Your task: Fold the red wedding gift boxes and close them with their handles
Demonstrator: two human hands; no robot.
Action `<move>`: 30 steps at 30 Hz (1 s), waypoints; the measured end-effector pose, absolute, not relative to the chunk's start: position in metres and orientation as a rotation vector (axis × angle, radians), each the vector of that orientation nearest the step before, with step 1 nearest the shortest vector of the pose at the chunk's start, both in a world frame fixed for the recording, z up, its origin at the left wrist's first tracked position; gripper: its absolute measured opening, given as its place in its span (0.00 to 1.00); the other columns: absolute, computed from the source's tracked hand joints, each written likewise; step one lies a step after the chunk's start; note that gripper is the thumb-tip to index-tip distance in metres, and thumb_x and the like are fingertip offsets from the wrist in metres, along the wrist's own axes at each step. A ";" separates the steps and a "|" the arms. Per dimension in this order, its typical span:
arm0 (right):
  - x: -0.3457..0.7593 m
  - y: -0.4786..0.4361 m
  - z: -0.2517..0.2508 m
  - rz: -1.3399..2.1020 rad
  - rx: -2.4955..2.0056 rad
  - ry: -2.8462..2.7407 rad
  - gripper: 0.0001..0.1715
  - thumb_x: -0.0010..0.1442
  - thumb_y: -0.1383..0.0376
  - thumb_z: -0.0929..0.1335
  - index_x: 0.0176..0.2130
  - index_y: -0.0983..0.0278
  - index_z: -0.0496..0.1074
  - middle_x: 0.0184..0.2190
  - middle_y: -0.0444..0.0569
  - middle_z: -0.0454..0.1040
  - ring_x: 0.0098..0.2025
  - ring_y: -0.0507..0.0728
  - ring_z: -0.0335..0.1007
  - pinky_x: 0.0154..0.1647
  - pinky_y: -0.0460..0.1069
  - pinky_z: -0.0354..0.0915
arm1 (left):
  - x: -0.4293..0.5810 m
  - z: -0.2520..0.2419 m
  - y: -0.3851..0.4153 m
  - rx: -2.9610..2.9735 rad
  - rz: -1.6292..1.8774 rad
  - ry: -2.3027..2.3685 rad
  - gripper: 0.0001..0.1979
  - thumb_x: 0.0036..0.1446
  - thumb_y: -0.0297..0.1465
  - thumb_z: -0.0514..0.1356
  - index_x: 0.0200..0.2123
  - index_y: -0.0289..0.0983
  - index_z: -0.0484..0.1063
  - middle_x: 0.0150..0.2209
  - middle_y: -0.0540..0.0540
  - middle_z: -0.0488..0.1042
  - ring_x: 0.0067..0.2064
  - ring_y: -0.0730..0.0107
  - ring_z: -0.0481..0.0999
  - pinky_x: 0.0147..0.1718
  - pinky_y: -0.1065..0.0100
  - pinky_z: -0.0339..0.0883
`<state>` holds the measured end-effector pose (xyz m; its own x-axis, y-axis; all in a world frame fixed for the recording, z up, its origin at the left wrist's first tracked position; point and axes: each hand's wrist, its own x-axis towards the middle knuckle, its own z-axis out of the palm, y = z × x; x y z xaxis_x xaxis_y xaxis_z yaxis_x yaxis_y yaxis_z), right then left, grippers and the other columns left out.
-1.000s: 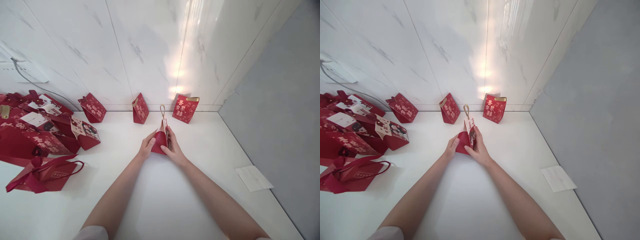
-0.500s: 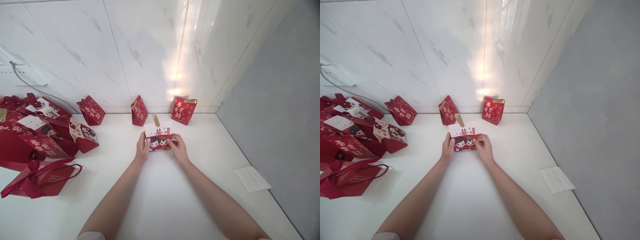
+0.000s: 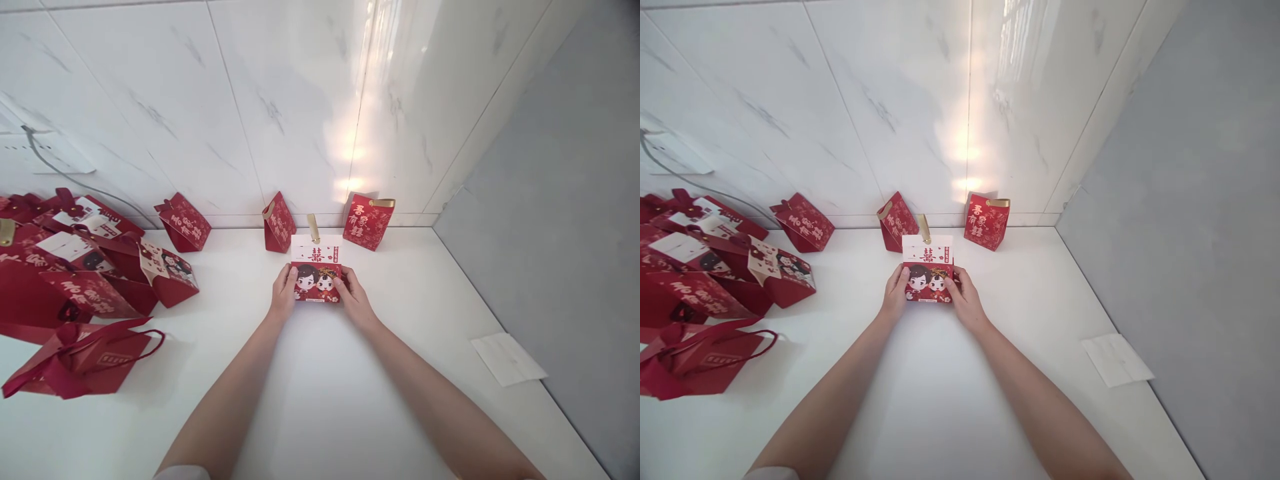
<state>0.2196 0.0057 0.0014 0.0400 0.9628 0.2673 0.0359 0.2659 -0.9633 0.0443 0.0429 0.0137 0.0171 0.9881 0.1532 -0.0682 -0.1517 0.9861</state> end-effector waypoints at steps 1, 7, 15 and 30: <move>0.220 0.006 0.001 0.958 -1.054 -1.314 0.21 0.66 0.54 0.62 0.55 0.60 0.63 0.54 0.52 0.72 0.53 0.58 0.71 0.52 0.54 0.70 | 0.044 0.014 0.043 1.272 1.339 1.054 0.20 0.59 0.49 0.56 0.39 0.37 0.71 0.35 0.47 0.75 0.36 0.65 0.75 0.38 0.65 0.70; 0.221 0.005 -0.001 0.966 -1.122 -1.335 0.27 0.66 0.52 0.61 0.61 0.59 0.61 0.59 0.51 0.68 0.58 0.59 0.66 0.59 0.56 0.64 | 0.041 0.008 0.044 1.300 1.339 1.127 0.19 0.60 0.47 0.54 0.37 0.37 0.71 0.34 0.47 0.75 0.37 0.65 0.75 0.38 0.66 0.70; 0.221 0.005 -0.002 0.749 -1.180 -1.619 0.50 0.52 0.52 0.74 0.65 0.58 0.54 0.65 0.54 0.56 0.67 0.67 0.52 0.66 0.62 0.54 | 0.039 0.006 0.046 1.386 1.296 1.170 0.23 0.63 0.46 0.50 0.54 0.39 0.70 0.55 0.44 0.72 0.57 0.60 0.70 0.57 0.61 0.62; 0.218 -0.003 0.009 0.664 -1.074 -1.654 0.30 0.63 0.56 0.66 0.62 0.58 0.59 0.65 0.54 0.55 0.68 0.61 0.49 0.68 0.60 0.52 | 0.039 0.014 0.037 1.270 1.535 0.891 0.17 0.61 0.44 0.55 0.41 0.35 0.69 0.39 0.43 0.75 0.40 0.65 0.75 0.41 0.65 0.69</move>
